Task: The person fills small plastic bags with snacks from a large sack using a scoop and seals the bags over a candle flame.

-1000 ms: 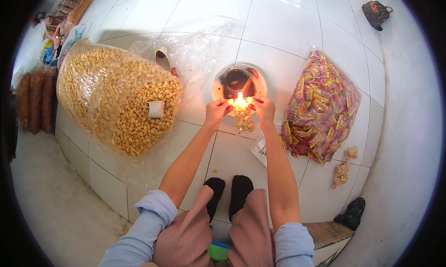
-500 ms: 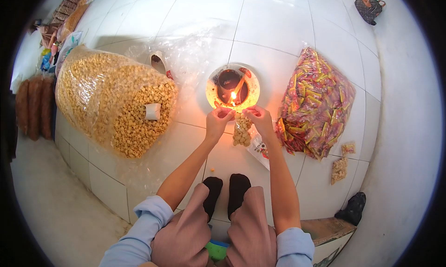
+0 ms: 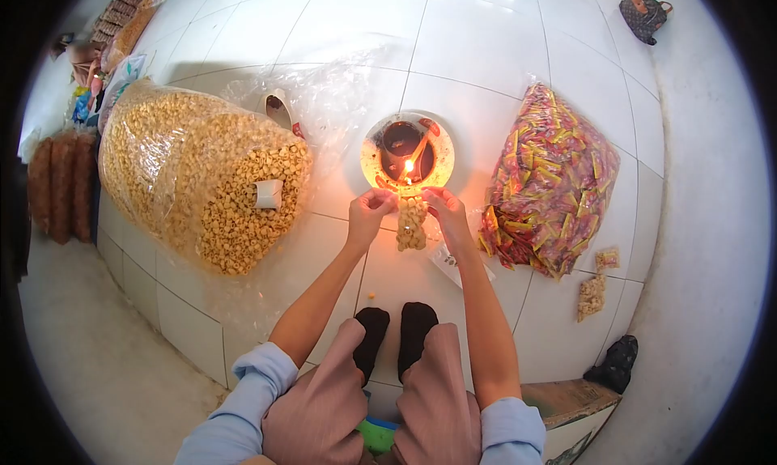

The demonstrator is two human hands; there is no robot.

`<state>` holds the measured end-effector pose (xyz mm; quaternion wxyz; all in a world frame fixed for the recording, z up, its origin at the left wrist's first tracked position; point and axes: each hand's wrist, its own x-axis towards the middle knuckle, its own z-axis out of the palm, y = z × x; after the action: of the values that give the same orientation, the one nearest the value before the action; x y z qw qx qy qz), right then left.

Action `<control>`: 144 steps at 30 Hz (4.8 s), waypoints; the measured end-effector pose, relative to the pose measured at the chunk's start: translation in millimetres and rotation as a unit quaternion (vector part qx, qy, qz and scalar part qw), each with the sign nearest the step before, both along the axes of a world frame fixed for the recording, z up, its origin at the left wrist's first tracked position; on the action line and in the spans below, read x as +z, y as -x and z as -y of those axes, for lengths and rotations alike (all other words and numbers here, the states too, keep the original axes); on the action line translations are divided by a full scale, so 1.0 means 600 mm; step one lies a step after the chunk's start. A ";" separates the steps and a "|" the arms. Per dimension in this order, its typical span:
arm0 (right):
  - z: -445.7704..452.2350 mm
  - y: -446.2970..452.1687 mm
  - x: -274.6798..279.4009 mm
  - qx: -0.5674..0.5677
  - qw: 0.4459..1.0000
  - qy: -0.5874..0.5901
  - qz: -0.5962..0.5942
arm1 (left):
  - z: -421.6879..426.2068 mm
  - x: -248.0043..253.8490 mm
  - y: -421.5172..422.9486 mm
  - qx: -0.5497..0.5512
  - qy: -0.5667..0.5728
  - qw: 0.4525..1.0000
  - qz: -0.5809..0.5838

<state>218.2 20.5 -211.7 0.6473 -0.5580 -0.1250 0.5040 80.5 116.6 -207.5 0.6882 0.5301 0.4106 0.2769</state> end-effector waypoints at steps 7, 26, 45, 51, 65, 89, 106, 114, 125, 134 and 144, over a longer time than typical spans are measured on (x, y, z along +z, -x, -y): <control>-0.008 0.010 -0.017 -0.041 0.999 0.014 -0.001 | -0.010 -0.015 0.000 -0.002 0.030 1.000 0.006; -0.067 -0.010 -0.035 -0.099 0.969 0.145 0.175 | -0.027 -0.028 -0.045 0.158 0.158 0.975 0.016; -0.060 -0.028 -0.035 -0.125 0.971 0.156 0.129 | -0.018 -0.039 -0.082 0.195 0.152 0.969 0.021; -0.054 -0.036 -0.038 -0.127 0.972 0.151 0.128 | -0.016 -0.036 -0.094 0.201 0.157 0.967 -0.012; -0.064 -0.019 -0.040 -0.143 0.971 0.130 0.138 | -0.017 -0.038 -0.076 0.236 0.172 0.956 0.019; 0.018 0.026 0.074 -0.122 0.965 0.044 0.226 | -0.010 0.032 0.013 0.036 -0.246 0.969 0.004; 0.029 0.056 0.150 -0.144 0.967 -0.074 0.198 | 0.036 0.134 0.010 -0.137 0.028 0.987 0.078; 0.054 0.032 0.238 -0.076 0.946 -0.045 0.312 | 0.073 0.202 -0.012 -0.128 -0.039 0.983 0.128; 0.214 -0.051 0.379 -0.175 0.901 0.057 0.394 | 0.150 0.320 -0.091 -0.165 -0.031 0.972 0.162; 0.303 -0.038 0.499 -0.109 0.942 0.023 0.317 | 0.223 0.437 -0.183 -0.242 -0.117 0.955 0.125; 0.516 -0.158 0.482 -0.244 0.920 0.043 0.305 | 0.441 0.464 -0.284 -0.312 -0.139 0.931 0.129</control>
<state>313.2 -289.2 77.2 0.6561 -0.7252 -0.1543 0.1405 250.7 -147.9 70.8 0.7068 0.6811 0.0898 0.1688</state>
